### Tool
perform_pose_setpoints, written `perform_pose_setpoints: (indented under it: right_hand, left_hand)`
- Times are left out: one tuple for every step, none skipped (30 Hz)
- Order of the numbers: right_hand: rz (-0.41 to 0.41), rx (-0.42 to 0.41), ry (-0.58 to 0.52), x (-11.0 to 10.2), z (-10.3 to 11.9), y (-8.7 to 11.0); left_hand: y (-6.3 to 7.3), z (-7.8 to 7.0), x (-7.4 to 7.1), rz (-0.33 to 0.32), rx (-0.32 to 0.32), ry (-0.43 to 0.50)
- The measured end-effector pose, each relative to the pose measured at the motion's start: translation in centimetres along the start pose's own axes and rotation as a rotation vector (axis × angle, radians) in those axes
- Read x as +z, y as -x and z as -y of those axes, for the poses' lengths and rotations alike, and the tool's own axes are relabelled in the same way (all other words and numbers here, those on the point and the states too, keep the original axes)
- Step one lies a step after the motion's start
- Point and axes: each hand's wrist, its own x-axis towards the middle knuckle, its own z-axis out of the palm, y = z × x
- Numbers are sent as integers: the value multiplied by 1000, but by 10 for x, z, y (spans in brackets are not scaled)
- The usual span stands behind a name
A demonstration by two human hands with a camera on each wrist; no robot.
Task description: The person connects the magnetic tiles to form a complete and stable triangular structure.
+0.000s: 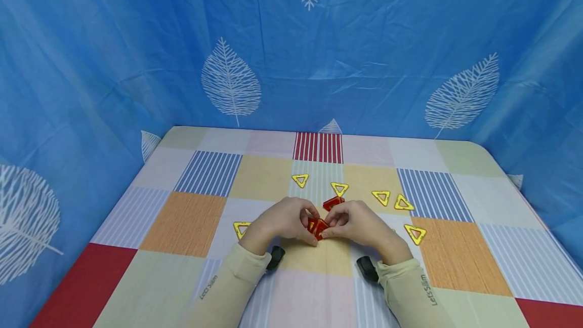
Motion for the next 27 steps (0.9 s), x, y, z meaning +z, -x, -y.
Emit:
perform_pose_setpoints:
  right_hand:
    - [-2,1,2,0,0,0]
    - [-3,3,2,0,1,0]
    - [-4,6,4,0,1,0]
    - [-6,6,7,0,1,0]
    - [-7,7,9,0,1,0]
    - [-9,7,12,0,1,0]
    - [-11,6,15,0,1,0]
    - [-14,3,18,0,1,0]
    - [-17,0,22,0,1,0]
    - [-23,-5,26,1,2,0]
    - [-28,-9,31,1,2,0]
    - [-35,-12,39,1,2,0]
    - [-41,-16,48,2,3,-1]
    - [-48,-19,57,2,3,-1]
    - [-54,-20,68,2,3,-1]
    - [-58,-19,76,2,3,-1]
    - [-61,-15,83,3,3,-1]
    - [-65,-10,88,3,3,-1]
    - [-68,-4,92,3,3,-1]
    - [-71,1,94,3,4,-2]
    - [-74,5,95,3,4,-2]
    - [-79,7,101,3,4,-2]
    - [-86,9,108,3,4,-2]
    - [-94,8,115,3,5,-2]
    - [-101,6,123,3,5,-2]
    - [-108,4,130,4,5,-2]
    - [-116,6,138,4,5,-2]
  left_hand:
    - [-1,1,0,1,2,0]
    - [-1,1,1,4,1,3]
    - [-2,2,1,4,2,3]
    - [-2,2,1,2,3,5]
    - [-2,2,2,0,3,7]
    - [-2,2,2,-2,2,6]
    - [-3,2,2,-4,0,6]
    - [-3,1,2,-8,-2,7]
    - [-3,1,2,-12,-5,7]
    - [-3,1,2,-17,-7,9]
    - [-3,1,2,-22,-8,8]
    - [-4,1,2,-27,-9,7]
    - [-4,1,2,-32,-6,6]
    - [-4,1,2,-38,-3,3]
    - [-4,1,2,-41,-5,2]
    - [-4,1,1,-44,-6,-2]
    - [-4,1,1,-47,-11,-5]
    - [-4,1,1,-50,-16,-7]
    - [-4,1,1,-54,-22,-9]
    - [-4,2,0,-56,-31,-9]
    - [-3,2,-1,-57,-39,-6]
    - [-3,3,-1,-59,-43,-2]
    - [-3,3,-2,-61,-45,5]
    - [-3,4,-3,-62,-44,11]
    - [-2,5,-4,-61,-42,18]
    - [-2,6,-5,-59,-39,25]
    - [-2,7,-6,-57,-36,32]
